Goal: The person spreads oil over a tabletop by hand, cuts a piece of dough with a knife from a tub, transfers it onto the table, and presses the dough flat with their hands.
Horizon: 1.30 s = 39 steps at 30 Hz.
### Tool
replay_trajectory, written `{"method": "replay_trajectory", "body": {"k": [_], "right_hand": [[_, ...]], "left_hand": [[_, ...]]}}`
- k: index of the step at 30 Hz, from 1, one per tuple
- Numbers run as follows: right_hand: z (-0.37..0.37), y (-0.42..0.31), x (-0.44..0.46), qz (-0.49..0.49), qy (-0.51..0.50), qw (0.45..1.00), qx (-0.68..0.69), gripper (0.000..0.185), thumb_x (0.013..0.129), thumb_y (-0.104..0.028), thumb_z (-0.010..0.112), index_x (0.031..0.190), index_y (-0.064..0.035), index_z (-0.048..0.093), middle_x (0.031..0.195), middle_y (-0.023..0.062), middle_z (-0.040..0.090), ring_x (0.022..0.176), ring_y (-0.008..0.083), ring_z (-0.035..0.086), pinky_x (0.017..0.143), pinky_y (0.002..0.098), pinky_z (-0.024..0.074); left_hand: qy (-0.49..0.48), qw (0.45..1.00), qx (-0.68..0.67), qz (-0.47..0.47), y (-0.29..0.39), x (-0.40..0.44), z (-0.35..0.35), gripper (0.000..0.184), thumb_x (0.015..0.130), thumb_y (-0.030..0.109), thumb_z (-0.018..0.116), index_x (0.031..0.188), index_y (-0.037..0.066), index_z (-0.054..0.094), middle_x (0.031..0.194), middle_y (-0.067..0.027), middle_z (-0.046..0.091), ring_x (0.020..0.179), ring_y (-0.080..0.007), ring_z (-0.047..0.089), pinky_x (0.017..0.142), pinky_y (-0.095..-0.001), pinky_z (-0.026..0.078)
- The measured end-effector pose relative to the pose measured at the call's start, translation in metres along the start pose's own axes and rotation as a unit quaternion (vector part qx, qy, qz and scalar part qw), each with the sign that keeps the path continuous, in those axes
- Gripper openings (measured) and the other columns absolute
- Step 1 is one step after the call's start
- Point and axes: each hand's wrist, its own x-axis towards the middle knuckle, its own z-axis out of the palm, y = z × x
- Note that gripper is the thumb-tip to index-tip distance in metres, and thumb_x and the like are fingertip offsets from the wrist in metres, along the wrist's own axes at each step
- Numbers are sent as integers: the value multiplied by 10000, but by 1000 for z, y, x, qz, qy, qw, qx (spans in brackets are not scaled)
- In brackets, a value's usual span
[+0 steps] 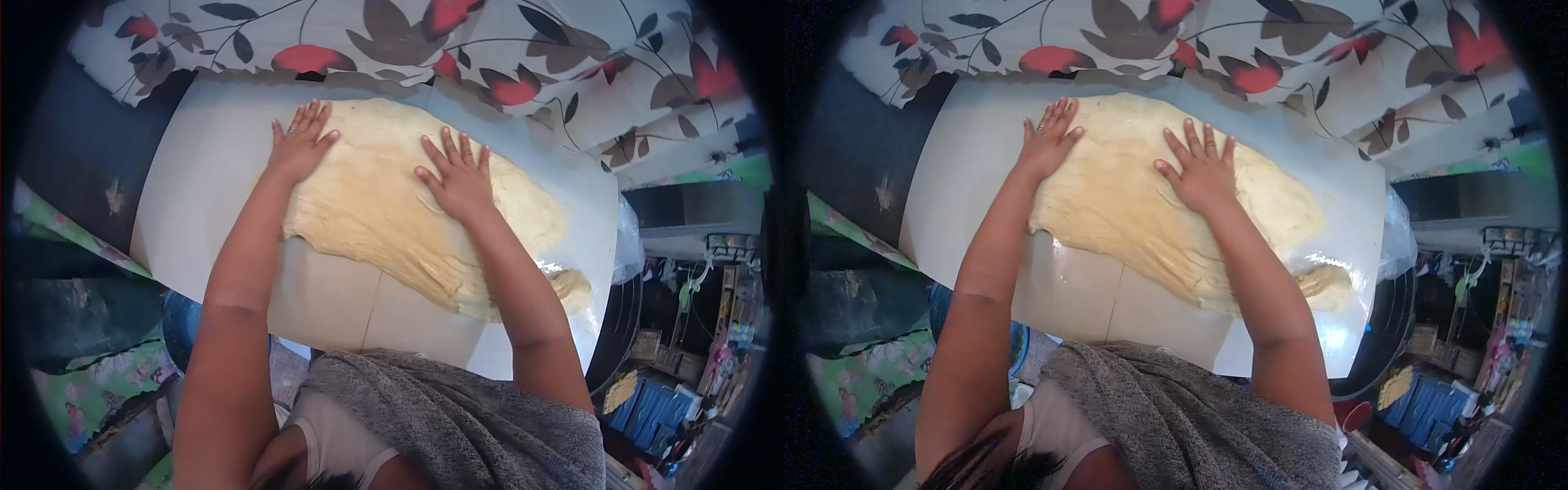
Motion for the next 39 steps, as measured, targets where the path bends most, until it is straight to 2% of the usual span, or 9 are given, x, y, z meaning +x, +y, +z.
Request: {"method": "replay_trajectory", "body": {"k": [12,14,15,19,21,23,31,37,39], "right_hand": [[-12,40,58,106,-84,991,16,640,836,-708,219,1404,-415,200,1512,32,112,1382,335,87,1015,683,43],[-6,47,66,80,-76,994,19,645,835,-707,216,1407,-411,197,1515,30,91,1383,339,69,1017,681,44],[-3,50,65,84,-76,993,17,645,835,-707,216,1407,-411,197,1515,30,91,1383,339,69,1017,681,44],[19,69,46,5,44,999,25,602,882,-611,279,1418,-342,228,1509,62,128,1385,331,86,1019,672,24],[3,67,2,51,103,993,19,578,895,-575,307,1413,-321,260,1503,73,151,1384,325,102,1019,670,25],[-4,88,-37,150,0,988,20,569,888,-591,310,1397,-338,293,1500,66,167,1382,321,115,1020,667,41],[0,149,-27,178,23,984,-3,567,857,-640,326,1372,-405,305,1492,38,203,1379,296,145,1021,672,25],[13,175,-11,133,45,989,53,566,863,-628,311,1375,-386,319,1490,14,217,1375,238,180,1074,570,50],[16,188,-9,90,48,985,136,601,876,-560,392,1397,-270,322,1491,61,206,1371,252,190,1093,496,102]], "left_hand": [[140,973,150,102,32,-12,0,624,917,500,355,1390,96,315,1479,-105,217,1376,-223,177,1097,-511,48],[-21,986,-87,144,73,-1,-9,653,906,528,358,1358,56,361,1460,-114,263,1369,-247,191,1107,-463,86],[4,975,-92,202,93,7,0,690,904,544,343,1362,28,342,1447,-123,289,1363,-263,203,1111,-434,99],[134,965,-11,223,139,39,48,726,868,625,309,1398,128,312,1462,-115,260,1374,-253,178,1107,-474,77],[84,976,-7,201,142,46,45,716,857,637,315,1405,176,306,1471,-111,240,1378,-251,164,1105,-491,64],[100,973,23,208,139,55,45,669,882,589,331,1412,181,291,1474,-118,229,1375,-270,170,1099,-494,82],[177,942,-140,248,121,30,46,625,904,513,383,1405,149,301,1483,-131,192,1378,-288,150,1104,-472,91],[105,949,-88,283,177,-41,49,647,897,532,374,1396,125,313,1484,-125,187,1378,-310,128,1101,-494,86],[93,943,-90,307,203,-58,64,658,893,547,364,1398,129,309,1480,-128,200,1377,-311,135,1101,-493,84]]}}
